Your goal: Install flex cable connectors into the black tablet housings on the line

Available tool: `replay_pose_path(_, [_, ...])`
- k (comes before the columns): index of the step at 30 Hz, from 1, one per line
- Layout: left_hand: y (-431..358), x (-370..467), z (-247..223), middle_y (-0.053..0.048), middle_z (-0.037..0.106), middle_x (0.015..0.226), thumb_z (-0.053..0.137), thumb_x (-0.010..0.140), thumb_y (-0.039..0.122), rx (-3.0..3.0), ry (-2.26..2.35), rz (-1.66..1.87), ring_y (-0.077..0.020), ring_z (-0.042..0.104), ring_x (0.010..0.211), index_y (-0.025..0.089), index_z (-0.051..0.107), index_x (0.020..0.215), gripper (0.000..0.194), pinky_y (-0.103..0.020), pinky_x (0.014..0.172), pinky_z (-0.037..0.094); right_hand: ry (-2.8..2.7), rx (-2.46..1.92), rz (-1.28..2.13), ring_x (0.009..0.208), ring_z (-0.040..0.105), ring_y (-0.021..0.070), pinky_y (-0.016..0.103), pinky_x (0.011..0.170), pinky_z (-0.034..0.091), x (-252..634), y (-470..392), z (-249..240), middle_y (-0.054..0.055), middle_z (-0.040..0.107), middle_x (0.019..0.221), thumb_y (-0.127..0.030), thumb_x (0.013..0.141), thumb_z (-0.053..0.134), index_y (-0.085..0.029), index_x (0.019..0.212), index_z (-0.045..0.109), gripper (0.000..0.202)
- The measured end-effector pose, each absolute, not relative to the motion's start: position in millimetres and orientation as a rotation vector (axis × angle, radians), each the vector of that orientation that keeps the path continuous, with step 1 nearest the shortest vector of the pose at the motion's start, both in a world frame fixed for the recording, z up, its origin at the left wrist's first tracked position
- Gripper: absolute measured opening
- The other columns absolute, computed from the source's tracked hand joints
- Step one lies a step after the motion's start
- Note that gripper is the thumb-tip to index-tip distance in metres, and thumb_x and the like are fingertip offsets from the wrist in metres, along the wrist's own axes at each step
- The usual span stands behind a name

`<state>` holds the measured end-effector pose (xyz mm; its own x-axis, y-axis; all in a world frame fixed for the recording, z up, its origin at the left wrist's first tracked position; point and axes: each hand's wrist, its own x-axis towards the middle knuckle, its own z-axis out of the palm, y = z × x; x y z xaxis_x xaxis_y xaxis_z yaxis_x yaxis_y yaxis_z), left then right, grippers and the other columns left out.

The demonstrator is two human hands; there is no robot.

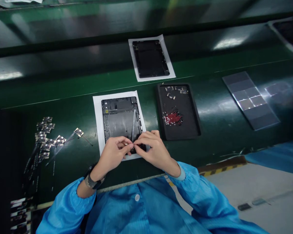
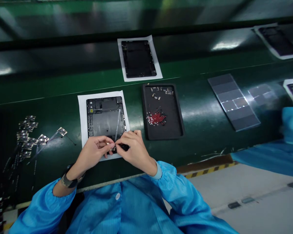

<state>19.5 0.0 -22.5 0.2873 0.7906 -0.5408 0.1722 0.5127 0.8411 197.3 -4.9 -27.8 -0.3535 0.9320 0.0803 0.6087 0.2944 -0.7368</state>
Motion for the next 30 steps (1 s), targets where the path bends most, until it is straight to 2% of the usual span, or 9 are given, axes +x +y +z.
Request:
replay_pose_path(4, [-1.6, 21.1, -22.8, -0.003, 0.064, 0.060, 0.067, 0.079, 0.030, 0.987, 1.263, 0.530, -0.0163, 0.064, 0.058, 0.016, 0.068, 0.078, 0.015, -0.022, 0.049, 0.049, -2.079, -1.374, 0.827, 0.072, 0.060, 0.0172, 0.037, 0.074, 0.031, 196.5, -5.6, -27.0, 0.000, 0.065, 0.071, -0.017, 0.087, 0.059, -0.021, 0.077, 0.068, 0.014])
replay_pose_path(13, [-2.9, 21.8, -18.8, -0.002, 0.065, 0.065, 0.062, 0.082, 0.025, 1.225, 1.269, 0.585, -0.0141, 0.063, 0.060, 0.015, 0.068, 0.079, 0.012, -0.023, 0.058, 0.048, -1.976, -1.417, 1.126, 0.076, 0.057, 0.0182, 0.036, 0.076, 0.031, 201.2, -0.5, -21.0, -0.001, 0.062, 0.070, -0.016, 0.086, 0.061, -0.021, 0.076, 0.064, 0.012])
replay_pose_path(18, [-0.7, 16.8, -20.0, -0.001, 0.063, 0.056, 0.064, 0.082, 0.028, 1.016, 1.287, 0.603, -0.0115, 0.057, 0.047, 0.014, 0.066, 0.084, 0.015, -0.020, 0.046, 0.042, -1.921, -1.398, 1.137, 0.076, 0.056, 0.0182, 0.035, 0.076, 0.032, 200.9, -1.9, -23.0, -0.001, 0.063, 0.070, -0.015, 0.084, 0.063, -0.021, 0.076, 0.066, 0.011])
replay_pose_path(24, [0.8, 16.5, -26.0, -0.003, 0.066, 0.062, 0.072, 0.075, 0.028, 0.877, 1.205, 0.665, -0.0165, 0.067, 0.059, 0.013, 0.064, 0.082, 0.018, -0.021, 0.046, 0.047, -1.920, -1.397, 1.166, 0.077, 0.056, 0.0187, 0.036, 0.077, 0.033, 201.7, -1.6, -24.3, -0.001, 0.063, 0.070, -0.018, 0.085, 0.062, -0.021, 0.076, 0.067, 0.010])
replay_pose_path(30, [1.1, 18.0, -25.2, -0.003, 0.067, 0.060, 0.073, 0.072, 0.025, 0.875, 1.261, 0.660, -0.0173, 0.068, 0.058, 0.013, 0.066, 0.077, 0.014, -0.021, 0.045, 0.048, -1.955, -1.384, 1.212, 0.079, 0.056, 0.0199, 0.037, 0.077, 0.034, 203.8, 1.5, -22.0, 0.001, 0.066, 0.073, -0.023, 0.088, 0.061, -0.021, 0.075, 0.067, 0.015])
